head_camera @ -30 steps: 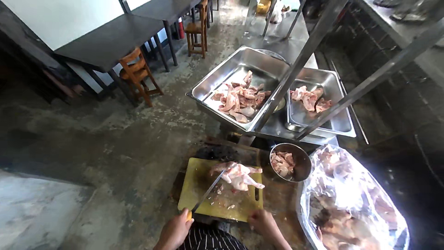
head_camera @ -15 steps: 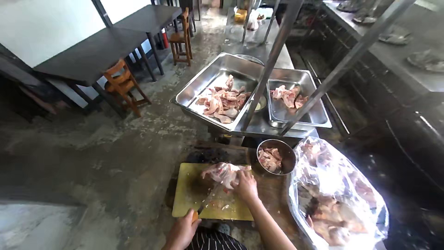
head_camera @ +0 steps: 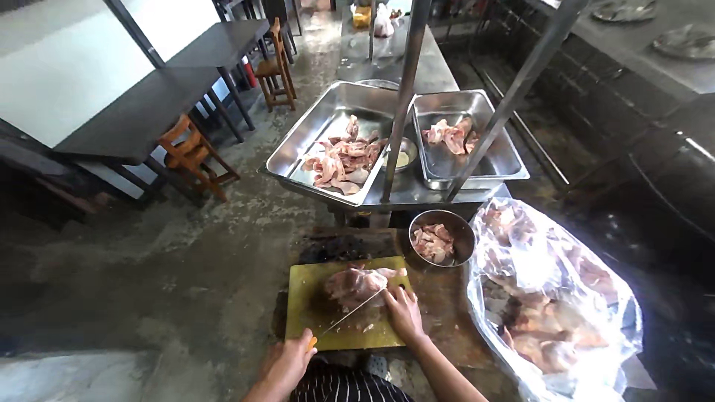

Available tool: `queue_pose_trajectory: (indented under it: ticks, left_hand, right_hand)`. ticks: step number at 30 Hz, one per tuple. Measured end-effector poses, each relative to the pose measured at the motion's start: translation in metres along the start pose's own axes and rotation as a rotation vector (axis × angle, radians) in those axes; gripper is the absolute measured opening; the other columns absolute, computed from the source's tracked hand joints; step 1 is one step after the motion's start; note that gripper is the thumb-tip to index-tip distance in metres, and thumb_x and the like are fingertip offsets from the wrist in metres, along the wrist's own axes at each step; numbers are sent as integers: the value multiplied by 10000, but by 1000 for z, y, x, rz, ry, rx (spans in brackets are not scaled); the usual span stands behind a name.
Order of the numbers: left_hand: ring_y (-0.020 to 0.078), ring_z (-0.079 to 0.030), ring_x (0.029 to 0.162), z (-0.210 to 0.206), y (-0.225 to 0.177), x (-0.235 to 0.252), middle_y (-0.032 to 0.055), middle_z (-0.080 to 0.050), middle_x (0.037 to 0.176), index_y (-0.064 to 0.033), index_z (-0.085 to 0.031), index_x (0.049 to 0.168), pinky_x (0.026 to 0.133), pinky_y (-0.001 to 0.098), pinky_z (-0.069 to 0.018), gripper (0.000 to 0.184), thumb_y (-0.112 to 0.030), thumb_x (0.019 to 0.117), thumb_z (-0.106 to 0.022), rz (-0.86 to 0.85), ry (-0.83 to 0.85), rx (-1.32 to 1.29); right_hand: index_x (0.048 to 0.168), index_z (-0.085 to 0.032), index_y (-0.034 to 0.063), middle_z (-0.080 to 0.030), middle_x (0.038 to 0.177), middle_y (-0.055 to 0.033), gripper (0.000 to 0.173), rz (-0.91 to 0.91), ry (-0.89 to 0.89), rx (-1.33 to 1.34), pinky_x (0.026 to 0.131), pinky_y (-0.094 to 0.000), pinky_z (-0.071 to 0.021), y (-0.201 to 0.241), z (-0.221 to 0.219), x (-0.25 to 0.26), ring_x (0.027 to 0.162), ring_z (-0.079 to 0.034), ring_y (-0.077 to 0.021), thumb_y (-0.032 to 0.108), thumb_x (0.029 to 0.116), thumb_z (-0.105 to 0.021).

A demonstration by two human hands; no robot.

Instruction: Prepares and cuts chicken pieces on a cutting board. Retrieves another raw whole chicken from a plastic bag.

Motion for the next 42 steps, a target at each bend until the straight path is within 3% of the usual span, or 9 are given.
queue_pose_trajectory:
  ticks: [10,15,21,25,29,31,34,38,42]
  left_hand:
    - [416,-712,1034,66,-42,11,186,-722,1101,-123,-553,1355,875,599,-568,352,-349,1090,-501,-82,49,242]
    - [421,-686,1130,38,-96,57,212,-697,1206,-85,-524,1392,928,610,-555,349,-258,1095,-468,-62,61,134]
    - [434,-692,1109,16,-135,113,215,-706,1187,-132,-432,1525,896,603,-569,438,-191,1091,-431,-70,-34,110]
    - [437,-675,1143,20,-130,125,211,-699,1211,-130,-494,1470,925,629,-552,388,-219,1097,-430,-121,-44,99]
    - [402,-691,1132,16,-111,109,188,-709,1206,-157,-498,1481,938,602,-556,420,-331,1101,-453,-157,-52,82]
    - [400,-706,1093,7,-89,94,187,-721,1155,-120,-533,1397,926,610,-560,403,-364,1078,-514,-143,-20,37]
    - [388,-711,1073,-1,-54,66,189,-721,1124,-120,-526,1409,925,597,-567,456,-415,1061,-540,-90,32,-16]
    - [373,-711,1068,-12,-25,35,195,-719,1114,-110,-527,1424,939,572,-565,513,-461,1051,-556,-20,23,-153]
    - [347,-695,1113,-10,-26,35,195,-698,1192,-92,-494,1467,984,548,-549,567,-465,1047,-570,82,-15,-369]
  right_hand:
    - [1177,-740,243,-708,1096,-59,291,49,-125,40,948,-520,-533,-8,-6,-4,1025,-673,-279,112,927,-672]
    - [1160,-747,229,-712,1098,-82,254,-38,-120,112,955,-529,-527,1,-3,-6,1034,-675,-297,136,934,-679]
    - [1148,-747,198,-706,1125,-91,222,-96,-148,135,952,-546,-527,-1,-3,-6,1073,-660,-318,159,940,-683]
    - [1159,-749,200,-705,1145,-93,260,-180,-137,180,933,-548,-530,1,-8,-10,1079,-661,-321,137,911,-699]
    - [1157,-739,119,-704,1145,-137,284,-308,-134,243,941,-573,-524,1,-14,-22,1093,-660,-350,115,874,-726]
    - [1200,-714,109,-691,1195,-139,317,-347,-30,288,985,-560,-512,-2,-15,-25,1145,-644,-341,154,886,-728]
    - [1255,-674,111,-665,1246,-112,416,-325,123,434,1018,-472,-538,-12,-5,-22,1157,-646,-267,311,899,-756]
    - [1132,-729,131,-713,1077,-39,272,-345,120,543,895,-365,-595,-24,2,-16,966,-697,-147,355,998,-653]
    - [1104,-739,113,-709,1108,-57,284,-320,174,493,929,-370,-586,-13,-5,-20,1013,-695,-167,356,998,-639]
Point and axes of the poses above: each hand's wrist, its own x-axis towards the middle knuckle, its own z-axis out of the back of the hand, y = z × x, the point moved 4 cm from there along x, towards the middle knuckle
